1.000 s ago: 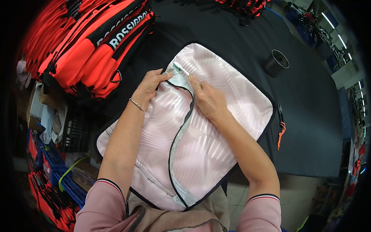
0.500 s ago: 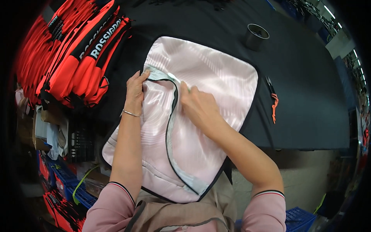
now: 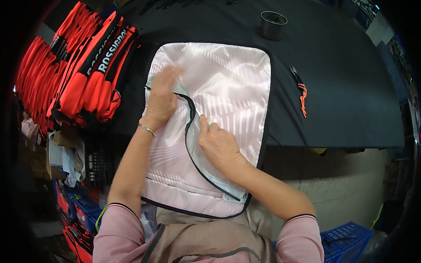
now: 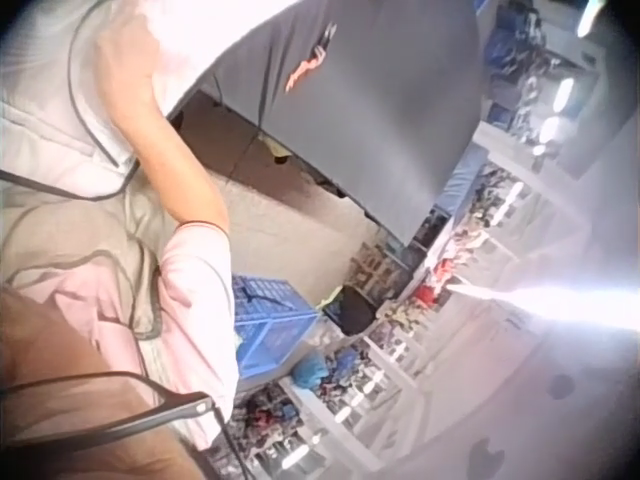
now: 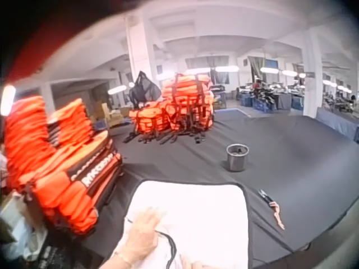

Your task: Inspecting and adjusting buckles, zippers, and seams on backpacks and zippered pouches using a brush and pliers.

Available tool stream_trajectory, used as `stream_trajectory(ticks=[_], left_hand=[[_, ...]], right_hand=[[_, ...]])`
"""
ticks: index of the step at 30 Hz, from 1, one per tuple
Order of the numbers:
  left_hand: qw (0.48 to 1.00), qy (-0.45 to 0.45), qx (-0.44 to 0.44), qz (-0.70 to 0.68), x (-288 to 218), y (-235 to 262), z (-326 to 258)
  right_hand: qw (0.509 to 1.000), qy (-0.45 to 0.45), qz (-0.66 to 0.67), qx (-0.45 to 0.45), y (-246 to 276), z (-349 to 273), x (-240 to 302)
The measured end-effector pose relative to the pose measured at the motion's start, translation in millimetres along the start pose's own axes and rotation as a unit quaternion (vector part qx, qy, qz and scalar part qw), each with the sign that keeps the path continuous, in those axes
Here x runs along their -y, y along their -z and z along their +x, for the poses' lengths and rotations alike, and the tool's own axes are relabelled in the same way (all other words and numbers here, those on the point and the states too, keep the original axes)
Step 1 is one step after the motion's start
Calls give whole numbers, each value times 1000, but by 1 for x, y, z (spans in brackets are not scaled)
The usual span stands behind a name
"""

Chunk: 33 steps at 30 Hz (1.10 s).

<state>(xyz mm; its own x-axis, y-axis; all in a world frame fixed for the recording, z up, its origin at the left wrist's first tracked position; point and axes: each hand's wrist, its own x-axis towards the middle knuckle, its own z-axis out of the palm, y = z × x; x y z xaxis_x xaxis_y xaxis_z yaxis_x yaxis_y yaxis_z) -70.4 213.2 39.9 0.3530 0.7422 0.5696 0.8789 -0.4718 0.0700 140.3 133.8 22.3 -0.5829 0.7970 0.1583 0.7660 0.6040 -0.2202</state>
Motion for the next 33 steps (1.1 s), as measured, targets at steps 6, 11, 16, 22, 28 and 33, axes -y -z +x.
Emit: stream_trajectory(ticks=[6, 11, 16, 22, 28, 33], left_hand=[[983, 48, 129, -120, -4, 4, -48], [987, 57, 14, -148, -13, -14, -51], [971, 145, -70, -175, -21, -24, -55], [968, 167, -96, -161, -20, -26, -63], [964, 174, -111, -166, -21, -27, -63], [965, 172, -117, -158, -20, -28, -63]], right_hand=[[1000, -2, -16, -17, 11, -7, -6], [996, -4, -52, -74, 2, 41, -8], [997, 9, -68, -42, -8, 66, 0], [992, 38, -117, -15, 15, 16, 25], [989, 40, -141, -18, 15, 31, 35], [980, 65, -189, 12, 23, -32, 44]])
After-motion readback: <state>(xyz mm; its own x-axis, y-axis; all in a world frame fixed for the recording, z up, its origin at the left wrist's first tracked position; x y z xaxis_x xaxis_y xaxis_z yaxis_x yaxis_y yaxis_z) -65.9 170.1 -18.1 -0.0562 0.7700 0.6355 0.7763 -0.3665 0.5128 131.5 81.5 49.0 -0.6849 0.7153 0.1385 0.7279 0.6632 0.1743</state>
